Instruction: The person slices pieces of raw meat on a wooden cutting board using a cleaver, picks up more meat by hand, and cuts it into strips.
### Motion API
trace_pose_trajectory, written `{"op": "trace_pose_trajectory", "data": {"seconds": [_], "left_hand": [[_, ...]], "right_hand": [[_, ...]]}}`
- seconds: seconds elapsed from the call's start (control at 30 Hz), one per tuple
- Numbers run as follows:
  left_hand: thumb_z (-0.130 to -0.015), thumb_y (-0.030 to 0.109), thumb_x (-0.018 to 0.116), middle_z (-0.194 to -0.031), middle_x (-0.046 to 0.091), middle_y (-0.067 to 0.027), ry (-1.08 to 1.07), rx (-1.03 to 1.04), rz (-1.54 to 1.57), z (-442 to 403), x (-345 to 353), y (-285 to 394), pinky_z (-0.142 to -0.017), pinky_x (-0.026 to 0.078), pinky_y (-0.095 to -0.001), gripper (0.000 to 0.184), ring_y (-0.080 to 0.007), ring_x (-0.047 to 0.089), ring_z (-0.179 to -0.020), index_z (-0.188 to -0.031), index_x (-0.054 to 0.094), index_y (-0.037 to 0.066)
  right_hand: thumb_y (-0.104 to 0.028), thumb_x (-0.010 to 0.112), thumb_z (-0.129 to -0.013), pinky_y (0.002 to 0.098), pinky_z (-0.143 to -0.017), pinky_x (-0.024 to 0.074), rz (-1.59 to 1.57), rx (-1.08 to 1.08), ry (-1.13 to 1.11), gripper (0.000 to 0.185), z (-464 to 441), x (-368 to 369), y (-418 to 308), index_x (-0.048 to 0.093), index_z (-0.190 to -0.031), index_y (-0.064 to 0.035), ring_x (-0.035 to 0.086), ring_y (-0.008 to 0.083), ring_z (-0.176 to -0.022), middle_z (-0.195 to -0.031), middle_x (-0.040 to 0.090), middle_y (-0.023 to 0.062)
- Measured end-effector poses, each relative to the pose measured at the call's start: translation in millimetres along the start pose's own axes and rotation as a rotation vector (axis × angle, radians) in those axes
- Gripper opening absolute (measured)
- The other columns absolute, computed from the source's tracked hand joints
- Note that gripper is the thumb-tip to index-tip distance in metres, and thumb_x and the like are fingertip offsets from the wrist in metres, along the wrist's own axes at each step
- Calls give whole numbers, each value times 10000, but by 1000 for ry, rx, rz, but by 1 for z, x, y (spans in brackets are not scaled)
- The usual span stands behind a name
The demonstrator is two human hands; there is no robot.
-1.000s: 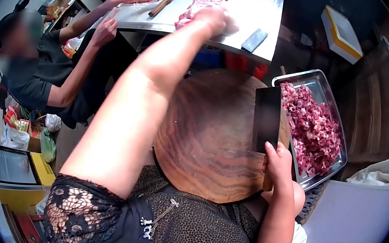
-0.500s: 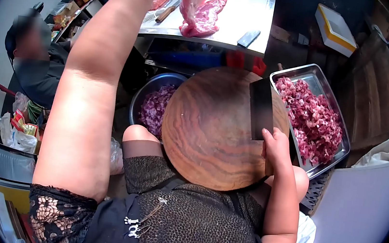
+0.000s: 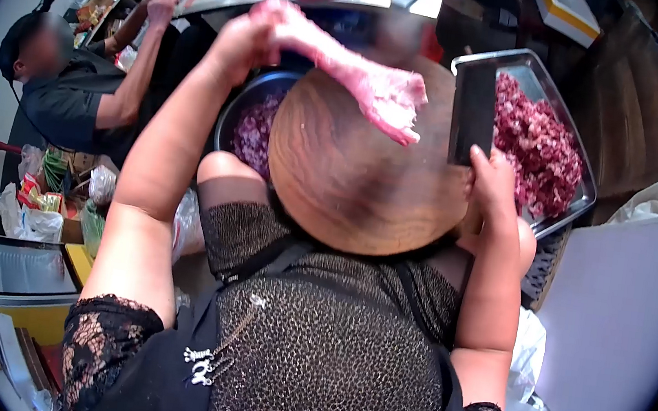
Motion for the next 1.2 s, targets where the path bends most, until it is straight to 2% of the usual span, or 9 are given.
{"op": "trace_pose_trajectory", "data": {"seconds": [0.07, 0.13, 0.23, 0.33, 0.47, 0.57, 0.6, 0.77, 1.2], "left_hand": [[-810, 198, 685, -985, 692, -86, 326, -158, -756, 14, -54, -106, -712, 558, -354, 547, -239, 672, -804, -1304, 540, 12], [-777, 134, 693, -1057, 689, -146, 593, 105, -1009, 41, -76, -145, -846, 537, -373, 468, -281, 668, -959, -1219, 607, 5], [-786, 88, 643, -1082, 671, -192, 264, 449, -948, 70, 37, -136, -917, 509, -359, 314, -303, 649, -1030, -1088, 671, 5], [-738, 105, 701, -1248, 588, -172, -222, 677, -1127, 88, 143, -151, -1035, 426, -423, 502, -346, 543, -1186, -1230, 612, 65], [-723, 105, 672, -1204, 576, -161, -104, 807, -1318, 57, 177, -167, -992, 444, -435, 496, -359, 542, -1154, -1208, 581, 55], [-727, 100, 669, -969, 640, -158, -79, 768, -1326, 11, 167, -171, -832, 505, -432, 380, -372, 612, -927, -1105, 633, 126], [-772, 147, 653, -974, 645, -214, -92, 636, -1207, 4, 164, -153, -811, 514, -435, 204, -398, 626, -932, -974, 635, 127], [-897, 70, 595, -1104, 643, -74, -76, -60, -37, -33, 112, -157, -887, 530, -331, 321, -195, 632, -1008, -1215, 605, 25], [-949, 350, 568, -1130, 670, -129, -405, -114, 597, 6, 150, -63, -951, 527, -440, 408, -269, 661, -1033, -1203, 596, 31]], "right_hand": [[-241, 574, -979, 290, -357, 411, -45, 43, 16, 191, 8, -3, -1, 517, -917, -69, 477, 127, -394, -575, 490, 2], [-229, 567, -979, 286, -376, 411, -49, 64, 20, 191, 11, -3, 0, 538, -930, -47, 480, 121, -408, -581, 500, 7], [-238, 582, -971, 294, -376, 412, 7, 26, 0, 225, 8, 2, -4, 517, -878, -43, 488, 128, -408, -582, 502, 15], [-248, 592, -966, 298, -377, 412, 74, 11, -3, 267, 3, 9, -8, 493, -832, -39, 494, 136, -404, -572, 509, 26], [-251, 597, -961, 303, -383, 413, 120, 7, -13, 302, 6, 16, -8, 477, -793, -30, 503, 144, -402, -547, 521, 44], [-244, 597, -957, 302, -386, 412, 166, 8, -27, 292, 10, 15, -8, 485, -799, -24, 506, 147, -402, -536, 524, 46], [-244, 597, -957, 302, -386, 412, 164, 9, -25, 292, 9, 15, -7, 485, -799, -24, 506, 147, -402, -536, 524, 46], [-242, 594, -948, 298, -406, 430, 100, 11, -7, 267, 4, 10, -7, 530, -832, -10, 517, 141, -426, -559, 529, 41], [-242, 576, -965, 290, -391, 419, 75, -25, -2, 264, 11, 7, -18, 515, -831, -23, 501, 128, -408, -560, 507, 26]]}}
Point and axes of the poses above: each hand's wrist, its own z-axis away from the middle knuckle, its own x-axis out of the palm, y = z × x, the point moved 8 cm from there along -z, towards the middle knuckle
